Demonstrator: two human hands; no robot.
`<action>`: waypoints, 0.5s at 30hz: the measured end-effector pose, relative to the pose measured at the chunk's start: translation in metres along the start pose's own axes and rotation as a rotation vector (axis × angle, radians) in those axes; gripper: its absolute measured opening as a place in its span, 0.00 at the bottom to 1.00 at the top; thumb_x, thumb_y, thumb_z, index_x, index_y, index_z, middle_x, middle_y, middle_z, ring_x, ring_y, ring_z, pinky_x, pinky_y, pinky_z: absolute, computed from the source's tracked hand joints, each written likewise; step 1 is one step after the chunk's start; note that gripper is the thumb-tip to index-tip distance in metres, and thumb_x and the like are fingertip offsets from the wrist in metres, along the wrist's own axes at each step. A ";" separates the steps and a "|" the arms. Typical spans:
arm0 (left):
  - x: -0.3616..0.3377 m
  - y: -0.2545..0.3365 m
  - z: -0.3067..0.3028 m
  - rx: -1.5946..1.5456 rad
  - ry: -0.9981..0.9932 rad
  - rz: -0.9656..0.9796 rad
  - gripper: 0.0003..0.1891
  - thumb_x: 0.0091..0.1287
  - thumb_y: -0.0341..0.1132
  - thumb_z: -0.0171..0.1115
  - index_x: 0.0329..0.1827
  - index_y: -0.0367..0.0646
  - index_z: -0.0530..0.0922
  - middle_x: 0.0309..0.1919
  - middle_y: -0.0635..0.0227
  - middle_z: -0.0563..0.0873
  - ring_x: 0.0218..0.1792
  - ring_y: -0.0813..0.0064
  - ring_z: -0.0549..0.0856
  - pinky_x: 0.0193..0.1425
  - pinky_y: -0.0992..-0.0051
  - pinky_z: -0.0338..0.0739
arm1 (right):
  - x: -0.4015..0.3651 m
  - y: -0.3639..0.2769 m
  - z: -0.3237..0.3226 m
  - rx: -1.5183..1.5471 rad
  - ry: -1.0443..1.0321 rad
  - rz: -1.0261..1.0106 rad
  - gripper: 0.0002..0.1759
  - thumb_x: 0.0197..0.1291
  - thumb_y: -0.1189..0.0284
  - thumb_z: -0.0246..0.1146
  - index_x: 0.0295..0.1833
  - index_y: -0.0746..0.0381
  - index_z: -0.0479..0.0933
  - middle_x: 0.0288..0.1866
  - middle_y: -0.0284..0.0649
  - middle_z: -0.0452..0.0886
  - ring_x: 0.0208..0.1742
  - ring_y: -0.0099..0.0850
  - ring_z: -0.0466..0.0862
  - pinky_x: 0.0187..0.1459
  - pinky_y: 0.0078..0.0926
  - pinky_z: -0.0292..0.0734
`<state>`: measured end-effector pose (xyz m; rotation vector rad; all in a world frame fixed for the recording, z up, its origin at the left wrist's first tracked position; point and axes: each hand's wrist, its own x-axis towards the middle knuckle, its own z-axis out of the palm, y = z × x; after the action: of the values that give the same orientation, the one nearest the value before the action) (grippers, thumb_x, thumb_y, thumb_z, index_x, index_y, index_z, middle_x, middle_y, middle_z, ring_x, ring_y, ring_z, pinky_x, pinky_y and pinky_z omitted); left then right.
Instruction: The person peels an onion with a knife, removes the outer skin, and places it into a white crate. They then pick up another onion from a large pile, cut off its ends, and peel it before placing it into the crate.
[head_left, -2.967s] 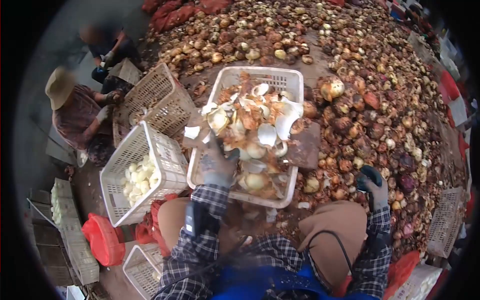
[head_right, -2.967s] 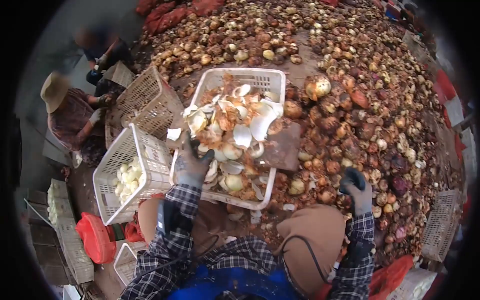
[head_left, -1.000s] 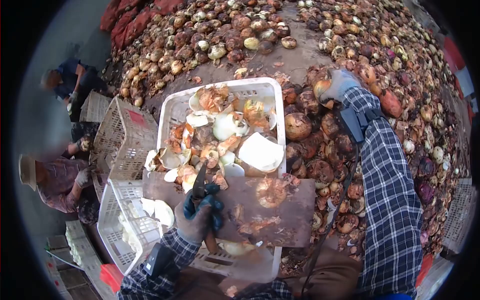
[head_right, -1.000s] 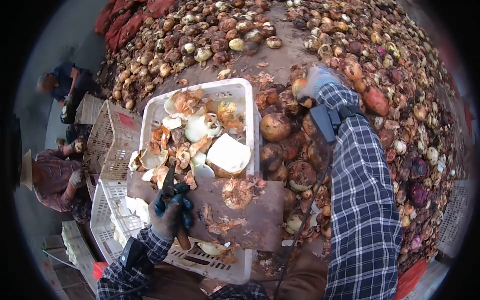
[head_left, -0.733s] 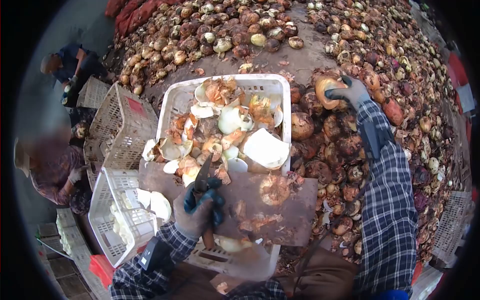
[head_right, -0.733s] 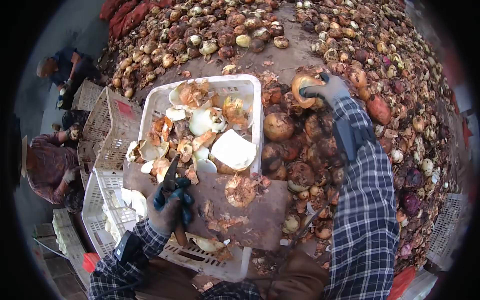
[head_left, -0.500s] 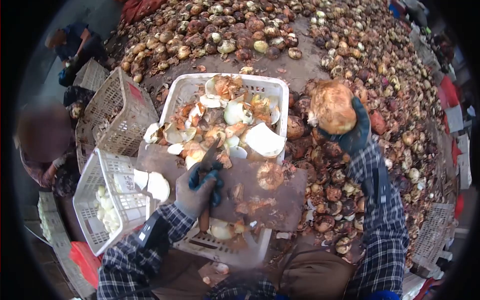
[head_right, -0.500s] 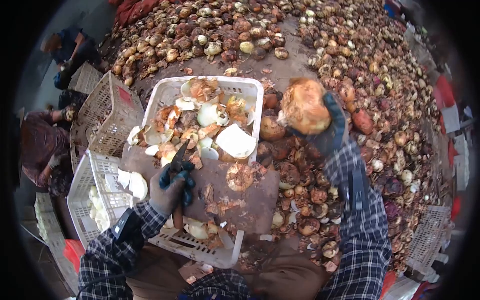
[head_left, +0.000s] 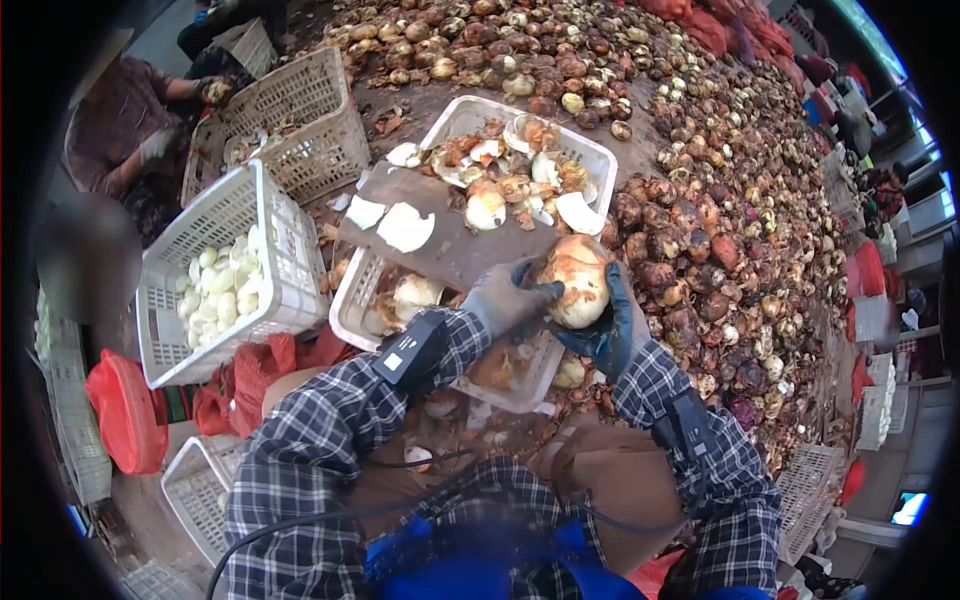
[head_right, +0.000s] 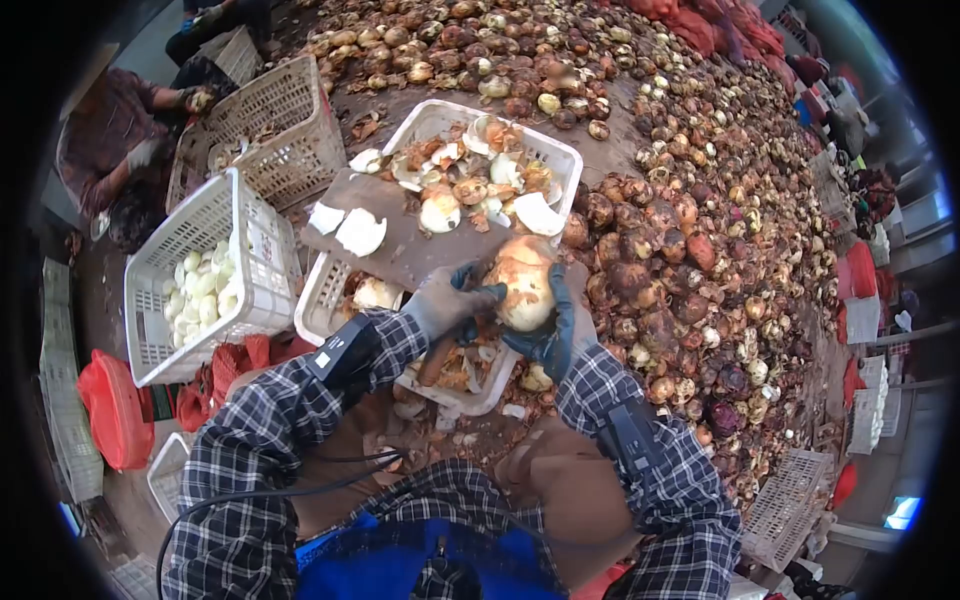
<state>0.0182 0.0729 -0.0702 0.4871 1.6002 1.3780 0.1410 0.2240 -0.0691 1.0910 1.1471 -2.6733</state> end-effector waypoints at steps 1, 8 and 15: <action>-0.002 0.001 -0.001 -0.030 0.023 -0.119 0.23 0.62 0.39 0.68 0.54 0.33 0.76 0.29 0.68 0.85 0.25 0.80 0.82 0.29 0.79 0.78 | -0.003 -0.003 0.001 -0.058 0.058 0.082 0.39 0.57 0.38 0.58 0.64 0.56 0.68 0.58 0.44 0.78 0.51 0.41 0.83 0.51 0.49 0.82; 0.032 -0.029 -0.019 0.000 0.036 0.195 0.20 0.58 0.32 0.67 0.54 0.34 0.77 0.32 0.68 0.84 0.29 0.78 0.82 0.32 0.77 0.77 | 0.050 0.027 -0.024 -1.254 0.346 -1.078 0.26 0.65 0.60 0.59 0.63 0.64 0.67 0.52 0.51 0.76 0.53 0.44 0.76 0.57 0.37 0.73; 0.035 0.022 -0.019 0.002 -0.042 0.159 0.20 0.56 0.20 0.63 0.54 0.35 0.77 0.24 0.67 0.81 0.16 0.78 0.77 0.18 0.78 0.71 | -0.002 -0.013 0.012 -1.094 0.105 -0.590 0.47 0.57 0.46 0.64 0.74 0.60 0.55 0.67 0.61 0.65 0.69 0.50 0.67 0.66 0.38 0.65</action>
<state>-0.0202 0.0963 -0.0645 0.6525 1.5557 1.4744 0.1321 0.2255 -0.0542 0.7073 2.7422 -1.6250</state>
